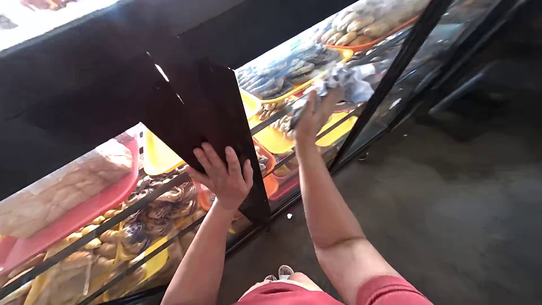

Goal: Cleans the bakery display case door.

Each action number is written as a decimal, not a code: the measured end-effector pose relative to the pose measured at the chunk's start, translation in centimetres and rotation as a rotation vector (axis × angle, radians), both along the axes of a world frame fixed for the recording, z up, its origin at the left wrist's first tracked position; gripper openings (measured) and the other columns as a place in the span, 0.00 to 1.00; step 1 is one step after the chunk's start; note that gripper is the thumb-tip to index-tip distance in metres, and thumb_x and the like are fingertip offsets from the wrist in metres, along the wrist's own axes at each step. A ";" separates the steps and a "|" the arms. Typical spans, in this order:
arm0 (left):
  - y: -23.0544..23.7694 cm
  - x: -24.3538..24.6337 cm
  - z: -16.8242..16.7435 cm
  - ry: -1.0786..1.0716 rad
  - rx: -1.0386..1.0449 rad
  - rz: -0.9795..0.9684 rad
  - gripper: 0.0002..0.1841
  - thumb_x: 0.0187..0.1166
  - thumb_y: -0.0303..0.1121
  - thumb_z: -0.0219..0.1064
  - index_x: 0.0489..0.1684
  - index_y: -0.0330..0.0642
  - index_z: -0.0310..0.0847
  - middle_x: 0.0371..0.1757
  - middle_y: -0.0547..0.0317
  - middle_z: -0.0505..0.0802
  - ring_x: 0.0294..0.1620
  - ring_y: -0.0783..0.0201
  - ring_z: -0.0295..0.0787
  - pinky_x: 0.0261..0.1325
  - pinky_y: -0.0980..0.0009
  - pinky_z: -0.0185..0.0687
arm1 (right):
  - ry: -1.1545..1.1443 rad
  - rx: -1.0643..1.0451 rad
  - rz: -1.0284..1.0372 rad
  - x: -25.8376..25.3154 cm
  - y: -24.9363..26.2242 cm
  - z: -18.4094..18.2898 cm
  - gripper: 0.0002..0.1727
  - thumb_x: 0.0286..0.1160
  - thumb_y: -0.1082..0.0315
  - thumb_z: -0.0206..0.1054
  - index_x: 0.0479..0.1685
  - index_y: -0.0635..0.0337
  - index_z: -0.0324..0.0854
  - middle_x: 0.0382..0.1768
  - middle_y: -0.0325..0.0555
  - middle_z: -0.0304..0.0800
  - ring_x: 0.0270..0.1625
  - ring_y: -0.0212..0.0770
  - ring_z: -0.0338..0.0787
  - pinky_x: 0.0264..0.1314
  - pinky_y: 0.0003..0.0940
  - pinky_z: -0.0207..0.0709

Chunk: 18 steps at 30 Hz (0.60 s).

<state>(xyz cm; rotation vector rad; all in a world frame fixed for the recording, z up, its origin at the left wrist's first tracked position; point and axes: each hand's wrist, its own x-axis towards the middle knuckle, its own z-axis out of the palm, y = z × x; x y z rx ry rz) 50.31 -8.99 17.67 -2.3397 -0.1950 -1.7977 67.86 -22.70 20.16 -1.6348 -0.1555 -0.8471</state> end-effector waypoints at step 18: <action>0.1 0.0 -1.0 0.002 -0.033 -0.081 0.38 0.86 0.67 0.30 0.95 0.63 0.43 0.99 0.66 0.36 0.98 0.61 0.15 0.91 0.38 0.06 | -0.323 -0.617 0.407 -10.2 -0.3 -8.0 0.15 0.72 0.71 0.61 0.52 0.61 0.89 0.63 0.58 0.89 0.64 0.61 0.86 0.65 0.66 0.73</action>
